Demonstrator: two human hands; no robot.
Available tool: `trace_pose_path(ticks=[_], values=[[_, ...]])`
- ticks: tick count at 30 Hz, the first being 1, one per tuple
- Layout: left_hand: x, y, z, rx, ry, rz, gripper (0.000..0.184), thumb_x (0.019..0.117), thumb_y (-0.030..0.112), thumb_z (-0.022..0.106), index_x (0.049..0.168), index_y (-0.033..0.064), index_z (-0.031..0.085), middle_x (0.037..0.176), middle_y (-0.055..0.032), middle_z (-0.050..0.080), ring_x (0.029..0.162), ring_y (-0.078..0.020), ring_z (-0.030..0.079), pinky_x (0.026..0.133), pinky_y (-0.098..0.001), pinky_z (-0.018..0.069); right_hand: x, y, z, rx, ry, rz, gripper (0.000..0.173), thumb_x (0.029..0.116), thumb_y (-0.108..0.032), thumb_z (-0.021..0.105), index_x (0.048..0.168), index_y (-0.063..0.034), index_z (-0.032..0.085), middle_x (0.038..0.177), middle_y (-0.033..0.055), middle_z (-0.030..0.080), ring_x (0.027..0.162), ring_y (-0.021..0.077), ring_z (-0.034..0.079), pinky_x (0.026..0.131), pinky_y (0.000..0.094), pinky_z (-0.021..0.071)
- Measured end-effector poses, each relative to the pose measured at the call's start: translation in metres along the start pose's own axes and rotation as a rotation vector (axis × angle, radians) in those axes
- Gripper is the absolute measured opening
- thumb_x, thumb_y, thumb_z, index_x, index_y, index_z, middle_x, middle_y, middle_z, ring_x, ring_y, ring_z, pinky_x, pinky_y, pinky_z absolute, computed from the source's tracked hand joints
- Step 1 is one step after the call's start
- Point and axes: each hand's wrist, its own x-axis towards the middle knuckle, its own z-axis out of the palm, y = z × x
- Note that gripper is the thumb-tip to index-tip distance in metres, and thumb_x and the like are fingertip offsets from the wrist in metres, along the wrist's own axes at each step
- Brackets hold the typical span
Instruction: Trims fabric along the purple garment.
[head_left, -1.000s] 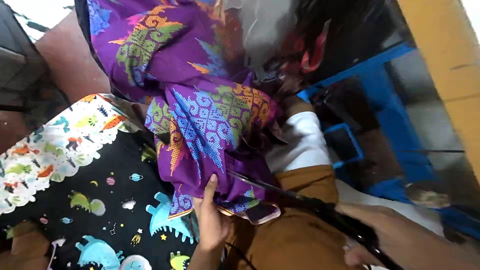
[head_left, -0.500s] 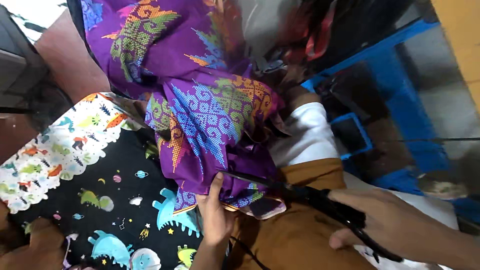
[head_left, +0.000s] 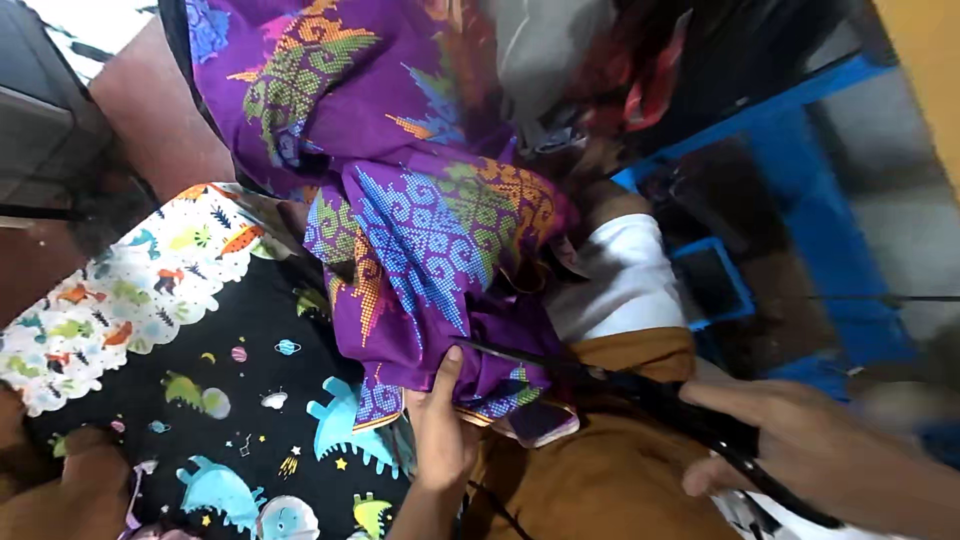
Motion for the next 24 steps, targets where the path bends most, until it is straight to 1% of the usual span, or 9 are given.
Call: trace_pose_path(ticks=[2, 3, 8, 10, 13, 14, 18, 20, 24], values=[[0.001, -0.001, 0.005, -0.006, 0.015, -0.018, 0.024, 0.0947, 0.003, 0.062, 0.118, 0.0006, 0.056, 0.097, -0.0114, 0.071, 0.09, -0.0179, 0.072, 0.082, -0.0383, 0.0624, -0.007, -0.011, 0.002, 0.085, -0.08, 0.098, 0.075, 0.0766, -0.077, 0.063, 0.086, -0.0031, 0.066, 0.065, 0.01, 0.059, 0.058, 0.0243, 0.059, 0.049, 0.0453, 0.0465], [0.001, -0.001, 0.007, -0.018, 0.017, -0.026, 0.024, 0.0948, 0.003, 0.062, 0.118, 0.0005, 0.056, 0.097, -0.0114, 0.071, 0.09, -0.018, 0.072, 0.082, -0.0383, 0.0623, -0.01, -0.015, 0.004, 0.127, -0.11, 0.139, 0.073, 0.0776, -0.073, 0.066, 0.088, -0.0013, 0.067, 0.067, 0.0119, 0.06, 0.06, 0.0265, 0.06, 0.052, 0.0474, 0.0477], [-0.002, -0.002, 0.012, -0.035, -0.017, -0.014, 0.023, 0.0928, 0.002, 0.063, 0.115, 0.0001, 0.058, 0.096, -0.0107, 0.073, 0.089, -0.0165, 0.073, 0.082, -0.0367, 0.0626, -0.029, -0.025, 0.021, 0.239, -0.121, 0.193, 0.067, 0.0833, -0.063, 0.07, 0.089, 0.0036, 0.067, 0.068, 0.0157, 0.061, 0.063, 0.0292, 0.06, 0.063, 0.0535, 0.0491], [-0.003, -0.003, 0.013, -0.047, -0.024, 0.0, 0.021, 0.0927, 0.001, 0.063, 0.113, -0.0001, 0.059, 0.094, -0.0113, 0.073, 0.088, -0.0169, 0.073, 0.082, -0.0366, 0.0627, -0.032, -0.027, 0.025, 0.249, -0.117, 0.194, 0.066, 0.0846, -0.062, 0.07, 0.089, 0.0041, 0.066, 0.068, 0.0169, 0.061, 0.062, 0.0297, 0.06, 0.06, 0.0517, 0.0482], [-0.002, -0.004, 0.013, -0.045, -0.028, 0.007, 0.021, 0.0927, 0.001, 0.064, 0.113, -0.0004, 0.059, 0.094, -0.0112, 0.073, 0.088, -0.0168, 0.073, 0.082, -0.0367, 0.0626, -0.029, -0.031, 0.027, 0.296, -0.15, 0.211, 0.066, 0.0843, -0.061, 0.071, 0.092, 0.0044, 0.066, 0.071, 0.0171, 0.062, 0.064, 0.029, 0.061, 0.058, 0.0485, 0.0487], [-0.002, -0.004, 0.014, -0.033, -0.018, 0.004, 0.021, 0.0924, 0.001, 0.064, 0.113, -0.0005, 0.059, 0.094, -0.011, 0.073, 0.088, -0.0167, 0.073, 0.081, -0.0366, 0.0627, -0.027, -0.032, 0.028, 0.308, -0.144, 0.211, 0.067, 0.0837, -0.063, 0.07, 0.093, 0.0033, 0.066, 0.071, 0.0159, 0.061, 0.064, 0.0279, 0.061, 0.057, 0.0479, 0.0488], [-0.002, -0.005, 0.013, -0.004, -0.022, 0.014, 0.02, 0.0936, 0.001, 0.062, 0.113, -0.0001, 0.059, 0.094, -0.0103, 0.072, 0.088, -0.0164, 0.073, 0.082, -0.0366, 0.0625, -0.015, -0.035, 0.042, 0.32, -0.06, 0.196, 0.076, 0.0768, -0.081, 0.061, 0.089, -0.0054, 0.066, 0.066, 0.0056, 0.057, 0.059, 0.0173, 0.056, 0.052, 0.0387, 0.0462], [-0.001, -0.005, 0.014, 0.007, -0.014, 0.017, 0.019, 0.0941, 0.002, 0.062, 0.113, 0.0004, 0.059, 0.093, -0.0097, 0.072, 0.087, -0.016, 0.073, 0.081, -0.0364, 0.0627, -0.011, -0.035, 0.047, 0.35, -0.056, 0.189, 0.077, 0.0752, -0.083, 0.06, 0.089, -0.007, 0.065, 0.066, 0.0032, 0.056, 0.059, 0.0143, 0.055, 0.052, 0.0364, 0.0465], [-0.001, -0.005, 0.013, 0.032, -0.005, 0.023, 0.022, 0.0944, 0.002, 0.061, 0.116, 0.0003, 0.057, 0.095, -0.0097, 0.072, 0.089, -0.016, 0.073, 0.082, -0.0362, 0.0624, -0.01, -0.035, 0.051, 0.458, -0.096, 0.2, 0.074, 0.0769, -0.082, 0.06, 0.085, -0.008, 0.064, 0.065, 0.0003, 0.055, 0.058, 0.0099, 0.053, 0.052, 0.0321, 0.0452]])
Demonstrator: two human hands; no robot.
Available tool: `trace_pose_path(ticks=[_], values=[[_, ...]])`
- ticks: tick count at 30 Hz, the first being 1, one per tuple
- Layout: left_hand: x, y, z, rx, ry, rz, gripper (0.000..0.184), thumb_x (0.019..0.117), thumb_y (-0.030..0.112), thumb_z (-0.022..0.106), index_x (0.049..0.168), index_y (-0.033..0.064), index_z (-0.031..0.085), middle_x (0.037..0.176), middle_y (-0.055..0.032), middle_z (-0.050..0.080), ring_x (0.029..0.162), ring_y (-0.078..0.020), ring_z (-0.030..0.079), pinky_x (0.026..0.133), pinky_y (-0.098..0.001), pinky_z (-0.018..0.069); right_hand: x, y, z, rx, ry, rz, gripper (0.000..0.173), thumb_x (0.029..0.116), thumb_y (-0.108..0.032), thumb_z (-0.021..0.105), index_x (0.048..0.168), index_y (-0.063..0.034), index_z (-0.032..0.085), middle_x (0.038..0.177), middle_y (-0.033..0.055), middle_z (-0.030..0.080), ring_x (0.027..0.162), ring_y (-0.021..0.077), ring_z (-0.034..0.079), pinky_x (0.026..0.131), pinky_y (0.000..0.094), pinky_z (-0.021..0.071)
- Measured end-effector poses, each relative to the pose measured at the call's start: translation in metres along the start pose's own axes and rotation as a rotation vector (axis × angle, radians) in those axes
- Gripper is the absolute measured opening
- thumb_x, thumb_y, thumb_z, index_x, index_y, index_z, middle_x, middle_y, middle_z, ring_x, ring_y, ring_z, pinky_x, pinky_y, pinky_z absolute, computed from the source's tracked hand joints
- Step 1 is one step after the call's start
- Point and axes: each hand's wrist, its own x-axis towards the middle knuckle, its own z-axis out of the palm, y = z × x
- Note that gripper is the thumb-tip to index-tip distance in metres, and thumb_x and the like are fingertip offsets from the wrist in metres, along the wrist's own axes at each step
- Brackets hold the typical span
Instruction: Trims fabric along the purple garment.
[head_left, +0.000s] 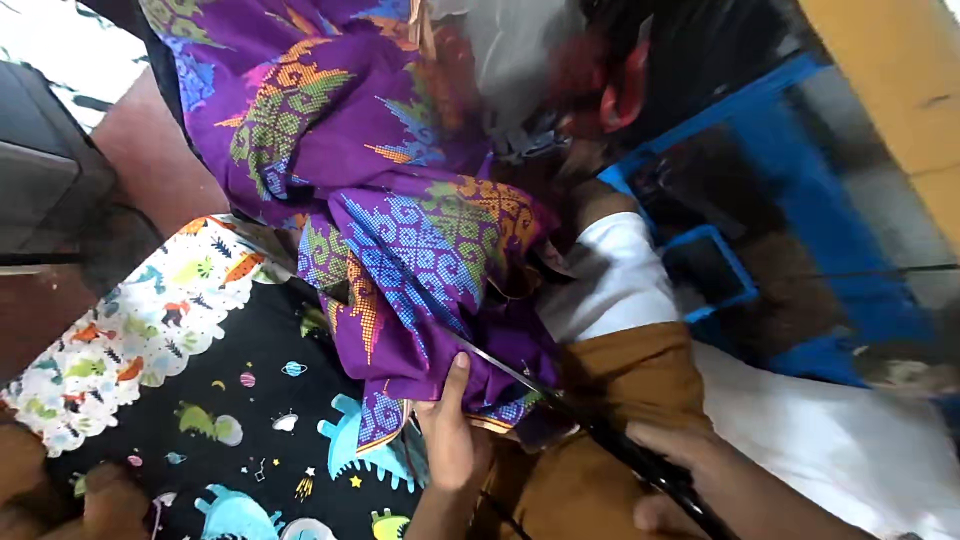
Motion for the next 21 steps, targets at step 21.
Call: trace_pose_path(ticks=[21], values=[[0.007, 0.027, -0.029, 0.09, 0.294, 0.296, 0.024, 0.1087, 0.022, 0.046, 0.124, 0.0053, 0.053, 0.099, 0.0008, 0.072, 0.094, -0.0073, 0.072, 0.086, -0.0294, 0.0619, 0.05, -0.015, -0.026, 0.027, -0.266, -0.09, 0.066, 0.0753, -0.079, 0.065, 0.086, -0.0141, 0.065, 0.065, -0.0096, 0.055, 0.056, -0.0034, 0.05, 0.049, 0.018, 0.0415]])
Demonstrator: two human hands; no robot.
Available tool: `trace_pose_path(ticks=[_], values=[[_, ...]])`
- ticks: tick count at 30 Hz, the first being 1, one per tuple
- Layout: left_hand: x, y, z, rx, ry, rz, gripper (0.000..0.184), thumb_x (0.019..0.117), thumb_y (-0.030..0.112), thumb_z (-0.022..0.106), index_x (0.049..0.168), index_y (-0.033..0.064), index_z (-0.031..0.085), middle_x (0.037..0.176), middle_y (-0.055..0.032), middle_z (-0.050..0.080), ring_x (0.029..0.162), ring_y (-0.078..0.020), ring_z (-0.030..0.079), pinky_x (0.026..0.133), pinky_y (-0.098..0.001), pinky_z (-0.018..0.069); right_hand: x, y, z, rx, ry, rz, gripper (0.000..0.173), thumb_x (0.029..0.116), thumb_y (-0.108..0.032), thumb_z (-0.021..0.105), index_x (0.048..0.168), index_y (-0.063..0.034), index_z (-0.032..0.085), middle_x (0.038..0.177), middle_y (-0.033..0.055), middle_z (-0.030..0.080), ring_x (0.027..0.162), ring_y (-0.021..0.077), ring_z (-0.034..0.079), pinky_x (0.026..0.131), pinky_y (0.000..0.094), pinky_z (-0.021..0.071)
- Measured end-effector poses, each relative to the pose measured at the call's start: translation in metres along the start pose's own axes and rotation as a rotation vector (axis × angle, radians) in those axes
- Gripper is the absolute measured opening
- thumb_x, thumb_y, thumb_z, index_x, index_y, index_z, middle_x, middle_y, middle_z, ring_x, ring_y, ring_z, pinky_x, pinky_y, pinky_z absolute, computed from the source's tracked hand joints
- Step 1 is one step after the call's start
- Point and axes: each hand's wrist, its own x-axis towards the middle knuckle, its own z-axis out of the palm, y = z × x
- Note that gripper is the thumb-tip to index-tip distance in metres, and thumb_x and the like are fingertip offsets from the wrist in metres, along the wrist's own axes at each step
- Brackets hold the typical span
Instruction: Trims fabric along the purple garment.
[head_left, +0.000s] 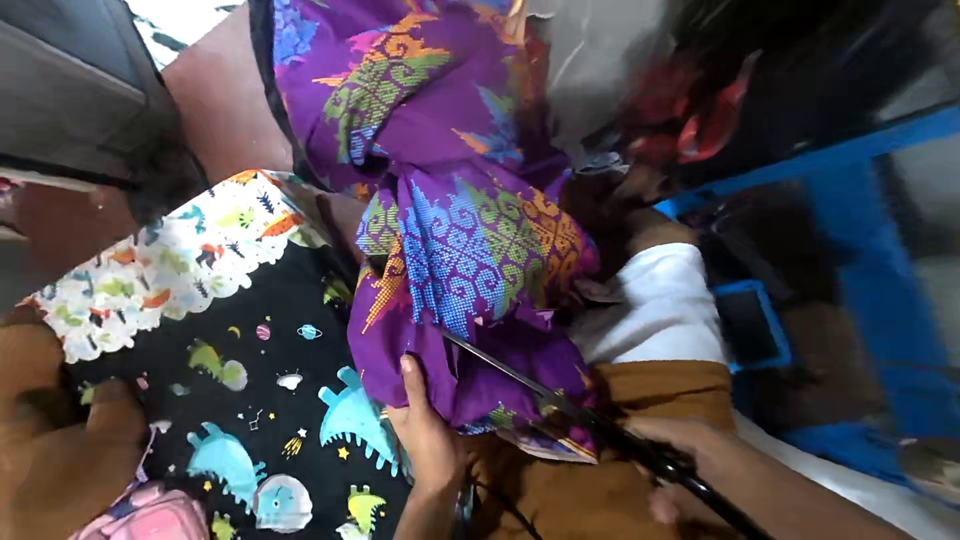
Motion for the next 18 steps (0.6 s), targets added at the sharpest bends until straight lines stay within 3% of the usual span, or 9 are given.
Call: trace_pose_path(ticks=[10, 14, 18], values=[[0.017, 0.004, -0.023, -0.025, 0.063, 0.207, 0.017, 0.106, 0.017, 0.052, 0.117, 0.0056, 0.057, 0.092, 0.0041, 0.074, 0.087, -0.0065, 0.073, 0.08, -0.0284, 0.0634, 0.019, -0.017, -0.018, -0.113, -0.045, -0.036, 0.067, 0.0769, -0.078, 0.065, 0.084, -0.0109, 0.066, 0.064, -0.0084, 0.055, 0.058, -0.0044, 0.049, 0.051, 0.0173, 0.0412], [0.022, 0.009, -0.032, -0.048, 0.029, 0.22, 0.029, 0.0931, 0.009, 0.07, 0.117, 0.004, 0.054, 0.094, 0.0031, 0.074, 0.088, -0.0075, 0.073, 0.081, -0.0292, 0.0637, 0.026, -0.019, -0.026, -0.137, -0.058, -0.054, 0.067, 0.0764, -0.077, 0.065, 0.084, -0.0109, 0.067, 0.065, -0.0086, 0.056, 0.059, -0.0052, 0.05, 0.053, 0.0161, 0.0419], [0.024, 0.012, -0.036, -0.053, 0.009, 0.205, 0.035, 0.0875, 0.001, 0.073, 0.117, 0.0034, 0.054, 0.095, 0.0019, 0.075, 0.088, -0.0087, 0.074, 0.082, -0.0299, 0.0636, 0.036, -0.02, -0.03, -0.123, -0.073, -0.104, 0.064, 0.0768, -0.077, 0.065, 0.086, -0.0141, 0.067, 0.067, -0.0105, 0.057, 0.06, -0.0067, 0.051, 0.053, 0.0144, 0.0432]])
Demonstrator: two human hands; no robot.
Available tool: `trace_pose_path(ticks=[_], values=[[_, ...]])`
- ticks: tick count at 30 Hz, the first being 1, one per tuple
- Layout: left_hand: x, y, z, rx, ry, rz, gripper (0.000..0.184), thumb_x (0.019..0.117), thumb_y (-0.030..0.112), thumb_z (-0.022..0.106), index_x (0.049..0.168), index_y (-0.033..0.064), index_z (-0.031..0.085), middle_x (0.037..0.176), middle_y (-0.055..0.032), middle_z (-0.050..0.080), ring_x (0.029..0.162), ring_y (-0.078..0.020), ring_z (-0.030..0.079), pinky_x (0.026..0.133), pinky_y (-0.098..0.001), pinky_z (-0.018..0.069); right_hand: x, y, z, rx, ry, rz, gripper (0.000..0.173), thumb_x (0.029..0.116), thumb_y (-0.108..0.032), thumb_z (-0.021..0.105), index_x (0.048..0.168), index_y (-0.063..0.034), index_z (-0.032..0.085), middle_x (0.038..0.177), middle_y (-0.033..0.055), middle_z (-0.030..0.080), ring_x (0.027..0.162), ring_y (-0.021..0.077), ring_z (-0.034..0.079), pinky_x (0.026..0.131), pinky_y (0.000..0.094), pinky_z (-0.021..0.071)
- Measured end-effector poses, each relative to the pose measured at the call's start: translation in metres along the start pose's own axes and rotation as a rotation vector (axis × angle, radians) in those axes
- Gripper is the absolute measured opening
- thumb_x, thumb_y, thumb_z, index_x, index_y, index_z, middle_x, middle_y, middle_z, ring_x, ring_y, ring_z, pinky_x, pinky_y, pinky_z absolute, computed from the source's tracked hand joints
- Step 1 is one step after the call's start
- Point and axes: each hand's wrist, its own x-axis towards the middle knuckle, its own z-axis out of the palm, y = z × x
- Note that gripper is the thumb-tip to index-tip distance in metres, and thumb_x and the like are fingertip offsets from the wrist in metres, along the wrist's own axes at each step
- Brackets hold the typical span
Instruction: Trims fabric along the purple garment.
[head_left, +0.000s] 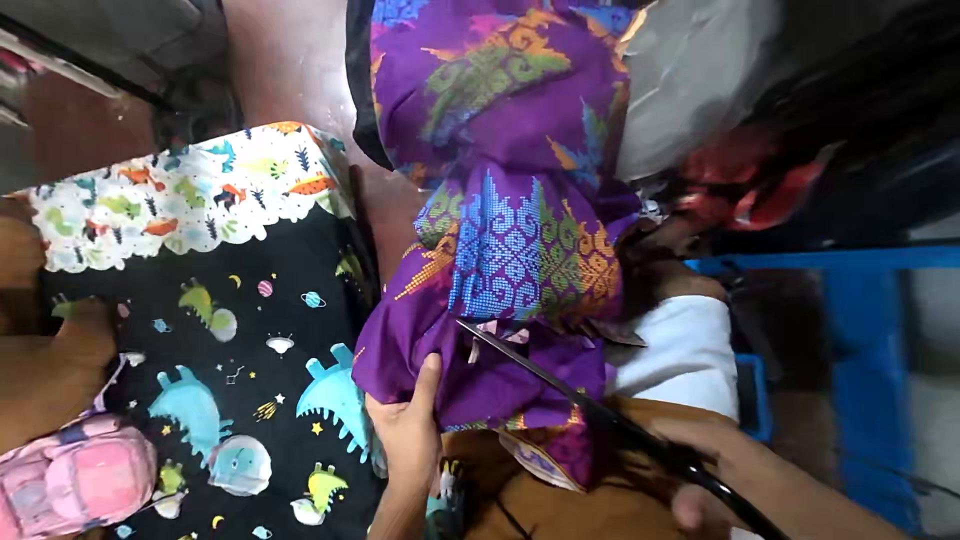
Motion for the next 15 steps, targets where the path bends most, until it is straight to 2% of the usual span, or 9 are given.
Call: trace_pose_path(ticks=[5, 11, 15], values=[[0.004, 0.001, -0.002, -0.054, -0.009, -0.016, 0.035, 0.0891, 0.0, 0.071, 0.118, 0.004, 0.053, 0.096, 0.002, 0.075, 0.089, -0.009, 0.074, 0.082, -0.0304, 0.0637, 0.007, -0.006, -0.007, 0.027, -0.038, 0.022, 0.065, 0.0746, -0.077, 0.068, 0.093, -0.0152, 0.069, 0.076, -0.0118, 0.061, 0.068, -0.0079, 0.054, 0.059, 0.0134, 0.047], [0.008, 0.006, -0.003, -0.109, -0.012, -0.067, 0.035, 0.089, 0.0, 0.07, 0.119, 0.0043, 0.051, 0.094, 0.0011, 0.074, 0.088, -0.0096, 0.074, 0.08, -0.0307, 0.0639, 0.007, -0.011, -0.012, -0.086, -0.012, 0.03, 0.068, 0.0737, -0.08, 0.066, 0.089, -0.0136, 0.068, 0.069, -0.0104, 0.058, 0.062, -0.0064, 0.052, 0.054, 0.0155, 0.0442], [0.019, 0.011, -0.011, -0.081, -0.054, -0.084, 0.034, 0.0887, -0.003, 0.067, 0.117, 0.0039, 0.05, 0.093, 0.0012, 0.074, 0.087, -0.0096, 0.074, 0.08, -0.0303, 0.064, -0.002, -0.006, -0.032, -0.256, 0.045, -0.063, 0.068, 0.0761, -0.078, 0.066, 0.085, -0.0105, 0.067, 0.064, -0.0059, 0.058, 0.058, -0.0035, 0.052, 0.051, 0.0182, 0.0433]])
